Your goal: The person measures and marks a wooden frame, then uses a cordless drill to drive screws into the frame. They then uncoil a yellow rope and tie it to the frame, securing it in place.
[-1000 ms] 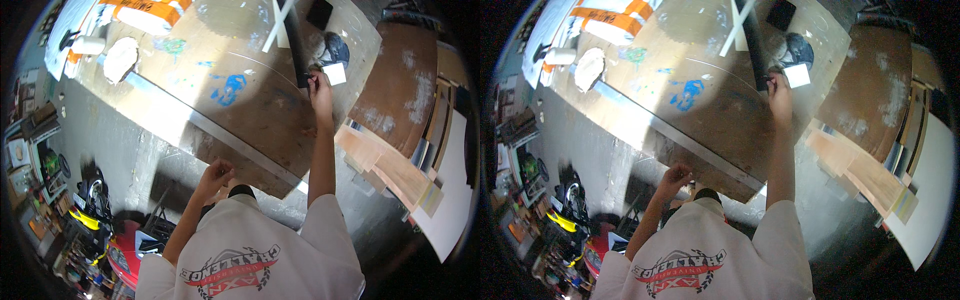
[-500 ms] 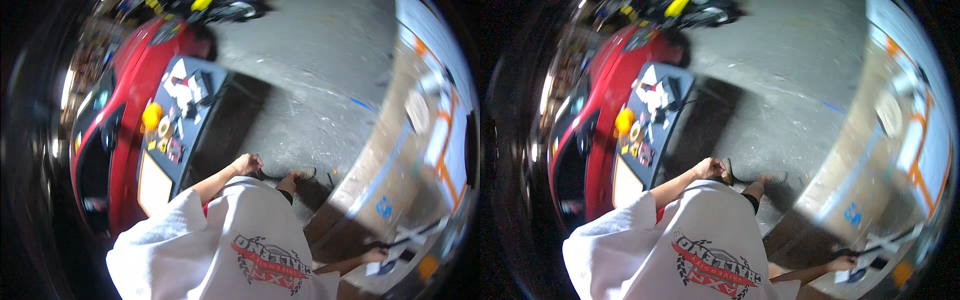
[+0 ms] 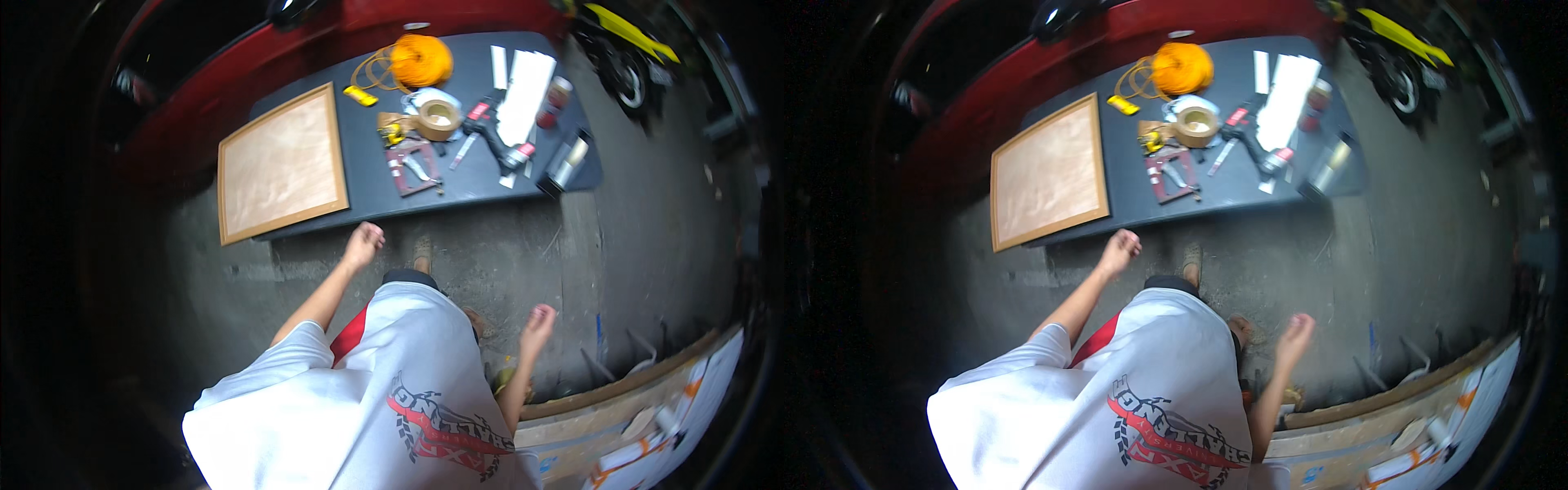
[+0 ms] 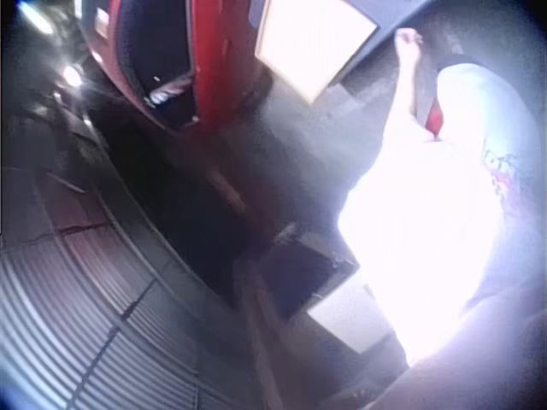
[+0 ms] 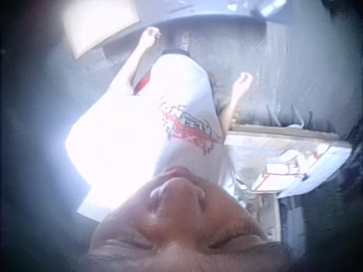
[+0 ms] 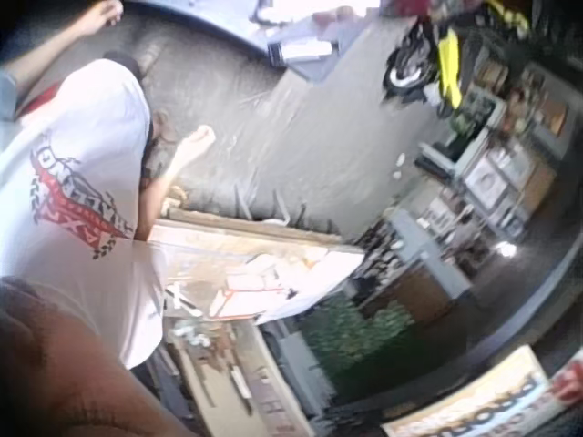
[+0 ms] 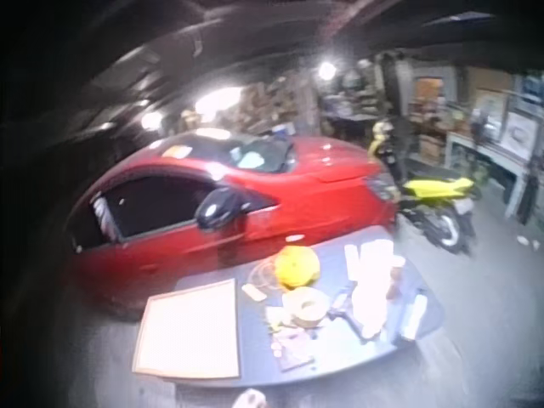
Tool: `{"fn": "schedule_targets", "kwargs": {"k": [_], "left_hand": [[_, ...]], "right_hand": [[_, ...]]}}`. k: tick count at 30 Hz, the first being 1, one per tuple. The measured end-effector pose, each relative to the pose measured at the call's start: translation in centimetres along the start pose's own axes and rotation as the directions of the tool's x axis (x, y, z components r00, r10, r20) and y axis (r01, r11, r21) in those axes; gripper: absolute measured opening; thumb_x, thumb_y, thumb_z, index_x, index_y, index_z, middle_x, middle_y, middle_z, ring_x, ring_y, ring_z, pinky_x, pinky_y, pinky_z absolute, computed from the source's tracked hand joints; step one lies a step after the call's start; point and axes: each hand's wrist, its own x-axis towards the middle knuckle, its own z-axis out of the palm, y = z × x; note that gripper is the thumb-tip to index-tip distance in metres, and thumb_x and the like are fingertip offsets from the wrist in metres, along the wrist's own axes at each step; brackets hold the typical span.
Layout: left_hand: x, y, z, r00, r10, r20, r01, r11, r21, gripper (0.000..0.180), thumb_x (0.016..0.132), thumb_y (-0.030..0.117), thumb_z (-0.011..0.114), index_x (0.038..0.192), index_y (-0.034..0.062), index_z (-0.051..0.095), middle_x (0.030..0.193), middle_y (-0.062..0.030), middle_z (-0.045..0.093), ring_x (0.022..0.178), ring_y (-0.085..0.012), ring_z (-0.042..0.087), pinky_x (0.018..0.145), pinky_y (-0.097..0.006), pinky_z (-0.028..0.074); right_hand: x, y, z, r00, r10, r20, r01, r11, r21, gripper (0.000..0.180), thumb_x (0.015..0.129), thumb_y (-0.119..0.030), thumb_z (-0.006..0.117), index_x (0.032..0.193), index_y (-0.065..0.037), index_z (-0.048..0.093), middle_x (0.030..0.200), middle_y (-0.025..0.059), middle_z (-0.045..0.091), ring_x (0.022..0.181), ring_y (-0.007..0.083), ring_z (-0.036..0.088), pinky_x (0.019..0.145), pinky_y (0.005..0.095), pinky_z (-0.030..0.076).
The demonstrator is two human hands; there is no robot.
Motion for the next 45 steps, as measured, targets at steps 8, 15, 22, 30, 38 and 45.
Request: {"fn": "schedule_targets", "kwargs": {"k": [8, 15, 22, 30, 38, 45], "left_hand": [[10.5, -1.2, -17.7, 0.795, 0.391, -0.464, -0.200, 0.891, 0.409, 0.023, 0.108, 0.022, 0.051, 0.100, 0.0007, 0.057, 0.081, -0.0082, 0.066, 0.075, -0.0158, 0.063, 0.070, -0.030, 0.052], [9.1, 3.7, -18.6, 0.863, 0.012, -0.505, -0.167, 0.950, -0.263, 0.009, 0.102, 0.008, 0.061, 0.102, -0.0004, 0.061, 0.092, -0.0143, 0.072, 0.085, -0.0206, 0.072, 0.078, -0.032, 0.059], [0.8, 3.1, -14.3, 0.822, -0.316, -0.474, -0.003, 0.829, -0.559, 0.014, 0.104, 0.014, 0.062, 0.108, 0.0005, 0.061, 0.106, -0.0176, 0.073, 0.088, -0.0218, 0.074, 0.083, -0.032, 0.061], [-3.6, 4.4, -11.3, 0.805, -0.419, -0.421, -0.033, 0.676, -0.736, 0.018, 0.102, 0.016, 0.067, 0.109, 0.0002, 0.067, 0.089, -0.0070, 0.069, 0.077, -0.0129, 0.068, 0.070, -0.027, 0.060], [-4.5, 5.7, -14.6, 0.897, -0.371, -0.240, 0.006, 0.554, -0.832, 0.031, 0.104, 0.015, 0.063, 0.129, -0.0033, 0.065, 0.110, -0.0083, 0.070, 0.097, -0.0139, 0.068, 0.089, -0.030, 0.060], [-5.9, 4.8, -22.2, 0.963, -0.234, -0.137, 0.045, 0.635, -0.771, 0.030, 0.102, 0.009, 0.064, 0.130, -0.0026, 0.065, 0.118, -0.0143, 0.072, 0.105, -0.0198, 0.072, 0.090, -0.031, 0.061]], "right_hand": [[0.7, -20.8, 25.3, 0.610, -0.386, 0.692, 0.300, 0.921, 0.249, 0.007, 0.100, -0.007, 0.058, 0.105, -0.002, 0.055, 0.089, 0.0162, 0.062, 0.082, 0.0309, 0.063, 0.079, 0.0368, 0.052], [0.0, -32.0, 39.8, 0.394, -0.496, 0.774, 0.366, 0.857, 0.363, 0.010, 0.103, -0.010, 0.055, 0.104, 0.000, 0.054, 0.089, 0.0183, 0.063, 0.083, 0.0349, 0.063, 0.080, 0.0411, 0.051], [-0.7, -38.0, 47.3, 0.362, -0.693, 0.624, 0.488, 0.711, 0.506, 0.005, 0.097, -0.004, 0.057, 0.099, 0.001, 0.056, 0.099, 0.0222, 0.061, 0.092, 0.0417, 0.061, 0.084, 0.0466, 0.050], [-0.1, -37.1, 42.3, 0.132, -0.383, 0.914, -0.121, 0.909, 0.398, 0.004, 0.099, -0.001, 0.064, 0.102, -0.001, 0.062, 0.087, 0.0028, 0.067, 0.074, 0.0093, 0.063, 0.068, 0.0231, 0.052], [-3.6, -39.1, 37.8, 0.178, -0.279, 0.944, -0.264, 0.910, 0.319, 0.012, 0.100, -0.001, 0.064, 0.111, 0.003, 0.065, 0.094, 0.0098, 0.073, 0.082, 0.0145, 0.071, 0.075, 0.0259, 0.058], [-9.9, -41.9, 38.6, 0.330, -0.268, 0.905, -0.191, 0.920, 0.342, 0.008, 0.100, -0.003, 0.065, 0.106, 0.002, 0.066, 0.092, 0.0082, 0.073, 0.079, 0.0131, 0.070, 0.073, 0.0256, 0.058]]}}
